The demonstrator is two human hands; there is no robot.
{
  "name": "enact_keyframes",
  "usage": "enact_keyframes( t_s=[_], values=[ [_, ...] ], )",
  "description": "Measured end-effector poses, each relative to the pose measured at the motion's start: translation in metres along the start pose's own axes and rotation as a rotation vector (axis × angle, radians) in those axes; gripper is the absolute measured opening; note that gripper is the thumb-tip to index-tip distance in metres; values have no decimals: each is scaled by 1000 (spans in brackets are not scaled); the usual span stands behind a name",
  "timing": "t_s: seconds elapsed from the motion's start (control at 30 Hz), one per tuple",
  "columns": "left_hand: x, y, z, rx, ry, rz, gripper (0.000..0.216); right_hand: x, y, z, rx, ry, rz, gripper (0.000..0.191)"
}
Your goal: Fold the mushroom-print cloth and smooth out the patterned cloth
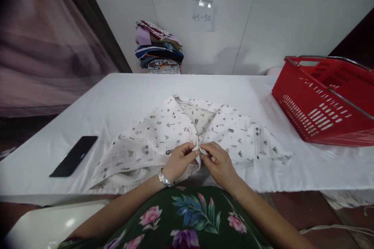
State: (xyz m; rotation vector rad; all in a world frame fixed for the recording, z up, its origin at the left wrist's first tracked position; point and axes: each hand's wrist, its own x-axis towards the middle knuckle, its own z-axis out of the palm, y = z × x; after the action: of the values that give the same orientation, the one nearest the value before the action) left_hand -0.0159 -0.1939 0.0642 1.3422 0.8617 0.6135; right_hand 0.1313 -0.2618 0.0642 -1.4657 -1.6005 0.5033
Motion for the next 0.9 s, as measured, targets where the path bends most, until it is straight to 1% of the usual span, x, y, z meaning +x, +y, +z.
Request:
enact_keyframes(
  t_s=[0.13, 0.2, 0.27, 0.33, 0.43, 0.5, 0.53, 0.57, 0.63, 0.73, 0.8, 0.83, 0.9],
  values=[
    [-1, 3, 0, -170, -25, -94, 33, -2, -2, 0, 1, -46, -69, 29],
    [-1, 4, 0, -197, -20, -115, 36, -2, -3, -1, 23, -87, -75, 30],
    [-2, 4, 0, -207, -14, -120, 37, -2, -3, -3, 73, -106, -49, 30],
    [-2, 3, -1, -213, -17, -123, 35, -2, -2, -5, 155, -99, 23, 30],
    [-3, 2, -1, -192, -7, -104, 31, -3, 1, -4, 285, -58, 242, 27],
    [-3, 1, -1, -161, 4, -85, 29, -4, 3, -2, 355, 3, 396, 27],
    [-3, 0, -1, -148, 6, -78, 28, -5, 4, 0, 376, 36, 448, 27],
    [-3, -1, -1, -137, 6, -75, 28, -6, 4, 1, 384, 62, 467, 27],
    [-3, -3, -1, -118, 8, -73, 27, -7, 2, 5, 356, 78, 401, 26],
    [-3, -5, -2, -91, 17, -61, 27, -7, -4, 6, 227, 24, 182, 25],
    [-3, -5, -2, -82, 18, -51, 28, -6, -6, 6, 150, 6, 69, 26],
    [-4, -5, -3, -83, 16, -49, 29, -6, -7, 5, 130, 1, 43, 26],
    [-5, -4, -3, -100, 12, -48, 30, -5, -6, 3, 146, -8, 46, 25]
  ],
)
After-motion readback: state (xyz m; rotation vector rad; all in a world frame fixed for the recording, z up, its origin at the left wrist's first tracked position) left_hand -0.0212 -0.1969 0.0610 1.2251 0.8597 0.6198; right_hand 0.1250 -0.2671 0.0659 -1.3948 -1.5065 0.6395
